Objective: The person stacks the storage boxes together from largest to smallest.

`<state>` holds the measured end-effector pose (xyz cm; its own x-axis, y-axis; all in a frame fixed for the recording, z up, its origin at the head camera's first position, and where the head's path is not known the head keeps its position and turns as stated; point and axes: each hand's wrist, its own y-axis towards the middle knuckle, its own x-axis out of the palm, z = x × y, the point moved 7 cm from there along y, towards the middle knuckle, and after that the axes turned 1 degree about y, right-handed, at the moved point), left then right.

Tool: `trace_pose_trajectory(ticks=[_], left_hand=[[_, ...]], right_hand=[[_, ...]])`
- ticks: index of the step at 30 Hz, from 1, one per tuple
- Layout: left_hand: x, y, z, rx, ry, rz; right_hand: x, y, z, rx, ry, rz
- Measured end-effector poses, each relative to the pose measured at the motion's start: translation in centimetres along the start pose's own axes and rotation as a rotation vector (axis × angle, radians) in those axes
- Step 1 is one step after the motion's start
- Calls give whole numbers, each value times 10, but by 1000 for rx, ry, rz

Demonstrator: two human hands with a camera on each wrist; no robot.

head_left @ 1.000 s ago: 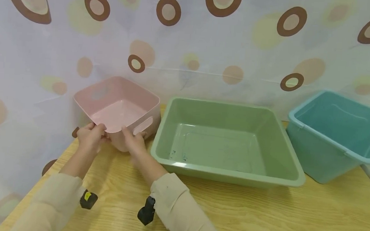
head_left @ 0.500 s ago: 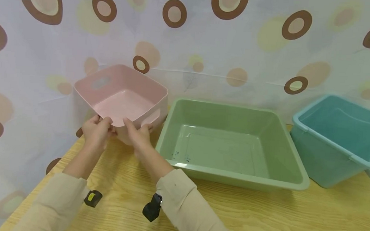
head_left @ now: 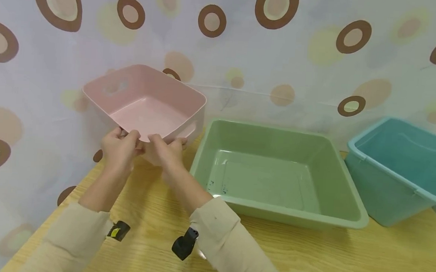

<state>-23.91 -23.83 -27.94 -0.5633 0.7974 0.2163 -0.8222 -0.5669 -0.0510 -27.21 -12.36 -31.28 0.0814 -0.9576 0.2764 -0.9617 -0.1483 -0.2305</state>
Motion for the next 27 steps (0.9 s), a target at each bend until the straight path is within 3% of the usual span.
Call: trace_pose_trajectory(ticks=[4,9,18,23,27], left_hand=[[11,-4,2,8,-6,-2],[25,-9,0,22,-32,-29],[33,-16,5,59,13,-8],[42,-21,9,65,138,-68],[48,-23,13,83,288,-142]], right_hand=[[-7,0,-11,-52,33,82],[-22,0,-24,-104,-1,180],[-27,-4,-32,-79,93,156],[-32,-4,-41,-83,220,173],[-38,-4,-56,-102,419,168]])
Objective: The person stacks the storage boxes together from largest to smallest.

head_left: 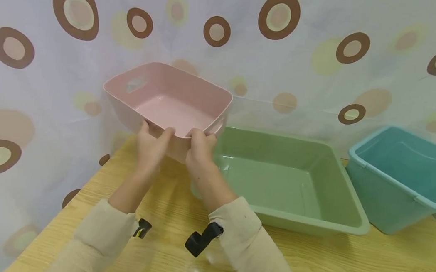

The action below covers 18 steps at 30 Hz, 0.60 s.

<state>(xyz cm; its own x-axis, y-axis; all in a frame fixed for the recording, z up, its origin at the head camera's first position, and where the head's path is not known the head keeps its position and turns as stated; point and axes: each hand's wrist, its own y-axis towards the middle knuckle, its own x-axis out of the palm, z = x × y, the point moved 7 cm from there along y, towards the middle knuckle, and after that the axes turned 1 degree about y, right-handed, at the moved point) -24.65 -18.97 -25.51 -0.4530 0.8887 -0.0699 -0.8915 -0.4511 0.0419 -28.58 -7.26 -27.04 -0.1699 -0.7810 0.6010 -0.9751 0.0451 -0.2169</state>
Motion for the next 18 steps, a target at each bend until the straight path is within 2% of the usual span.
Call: trace_pose_trajectory(ticks=[3,5,10,14,18], left_hand=[[-1,3,1,62,6,25],[-5,7,1,131,-19,79],[-28,29,-5,237,-69,202],[-52,50,-11,244,-131,227],[-77,68,-13,219,-159,234]], right_hand=[[-1,4,-10,8,101,-22],[-5,7,-17,7,130,-10],[-14,12,-31,-14,190,32],[-13,15,-36,-11,189,6],[-19,20,-38,-17,154,-3]])
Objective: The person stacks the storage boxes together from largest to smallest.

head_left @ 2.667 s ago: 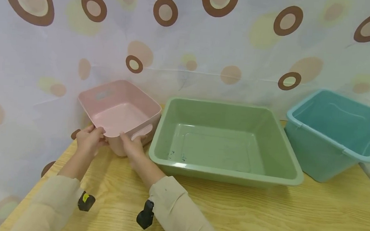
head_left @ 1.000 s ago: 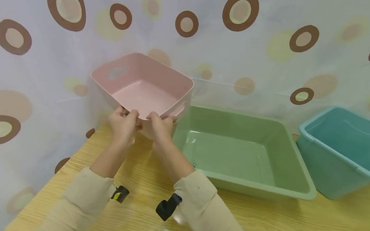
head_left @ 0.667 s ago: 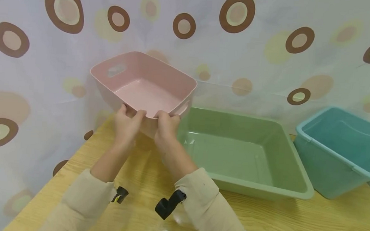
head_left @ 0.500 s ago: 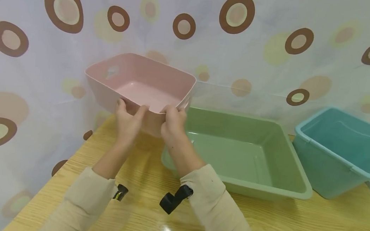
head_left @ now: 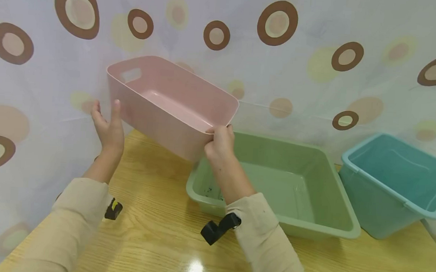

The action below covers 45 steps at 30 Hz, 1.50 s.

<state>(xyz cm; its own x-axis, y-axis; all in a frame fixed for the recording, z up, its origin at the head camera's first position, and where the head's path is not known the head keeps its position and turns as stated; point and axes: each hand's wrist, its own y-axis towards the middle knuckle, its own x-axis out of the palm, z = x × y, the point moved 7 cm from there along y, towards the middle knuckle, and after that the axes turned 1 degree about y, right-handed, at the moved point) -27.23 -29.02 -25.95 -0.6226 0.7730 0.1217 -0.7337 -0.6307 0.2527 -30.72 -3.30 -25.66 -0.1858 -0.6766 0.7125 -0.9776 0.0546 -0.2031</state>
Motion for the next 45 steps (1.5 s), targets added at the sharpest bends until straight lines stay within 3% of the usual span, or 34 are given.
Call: trace_pose_trajectory(ticks=[6,13,19,22,29,34,38,41,45], left_hand=[[-5,26,5,-4,64,-116],[-3,38,10,-11,64,-194],[0,34,9,-53,-108,-226],[1,31,8,-41,-124,-242],[12,28,4,-60,-93,-304],[12,24,-1,-94,-60,-252],[13,21,-1,-80,-46,-255],[15,18,0,-75,-43,-256],[17,16,1,-65,-51,-242]], right_hand=[[-16,9,-9,0,-69,-49],[-27,11,-23,-4,-132,-106],[-31,8,-29,24,-182,-142],[-33,7,-29,38,-205,-141],[-40,9,-34,36,-263,-158],[-41,8,-39,24,-296,-187],[-40,8,-41,28,-317,-213],[-42,7,-43,19,-396,-226],[-48,6,-45,-65,-607,-217]])
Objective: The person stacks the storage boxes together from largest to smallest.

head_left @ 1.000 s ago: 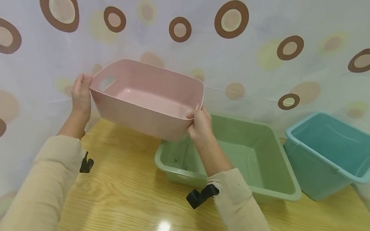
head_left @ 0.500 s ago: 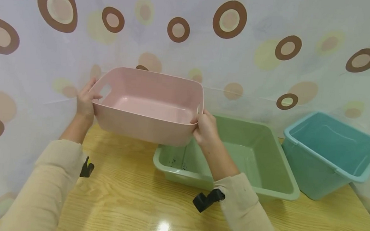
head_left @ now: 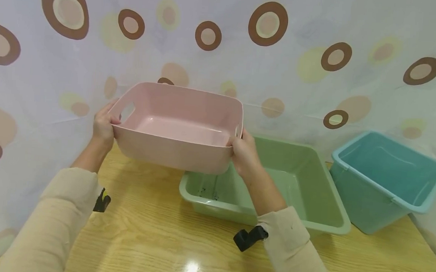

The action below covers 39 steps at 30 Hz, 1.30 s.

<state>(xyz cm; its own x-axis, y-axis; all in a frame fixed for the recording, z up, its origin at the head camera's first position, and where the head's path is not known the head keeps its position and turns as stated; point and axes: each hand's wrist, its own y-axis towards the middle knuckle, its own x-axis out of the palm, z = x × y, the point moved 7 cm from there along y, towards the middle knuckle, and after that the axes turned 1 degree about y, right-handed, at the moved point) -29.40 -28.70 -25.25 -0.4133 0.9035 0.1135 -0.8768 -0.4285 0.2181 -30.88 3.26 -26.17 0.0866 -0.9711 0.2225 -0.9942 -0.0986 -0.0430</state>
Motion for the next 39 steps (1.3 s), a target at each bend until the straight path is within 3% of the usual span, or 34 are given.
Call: trace_pose_trajectory(ticks=[5,10,18,26,33,39], left_hand=[[4,-3,2,12,9,-34],[3,-6,4,17,32,-57],[10,-10,6,51,-12,-58],[21,-12,9,71,-71,-23],[34,-14,13,133,-129,-24],[44,-16,14,151,-124,-36]], right_hand=[[-8,2,4,-118,-222,57],[-10,5,12,-173,-285,39],[-17,3,7,-179,-199,48],[-25,2,-10,-209,-196,-19],[-36,1,-22,-257,-159,-23],[-45,-4,-28,-275,-145,-10]])
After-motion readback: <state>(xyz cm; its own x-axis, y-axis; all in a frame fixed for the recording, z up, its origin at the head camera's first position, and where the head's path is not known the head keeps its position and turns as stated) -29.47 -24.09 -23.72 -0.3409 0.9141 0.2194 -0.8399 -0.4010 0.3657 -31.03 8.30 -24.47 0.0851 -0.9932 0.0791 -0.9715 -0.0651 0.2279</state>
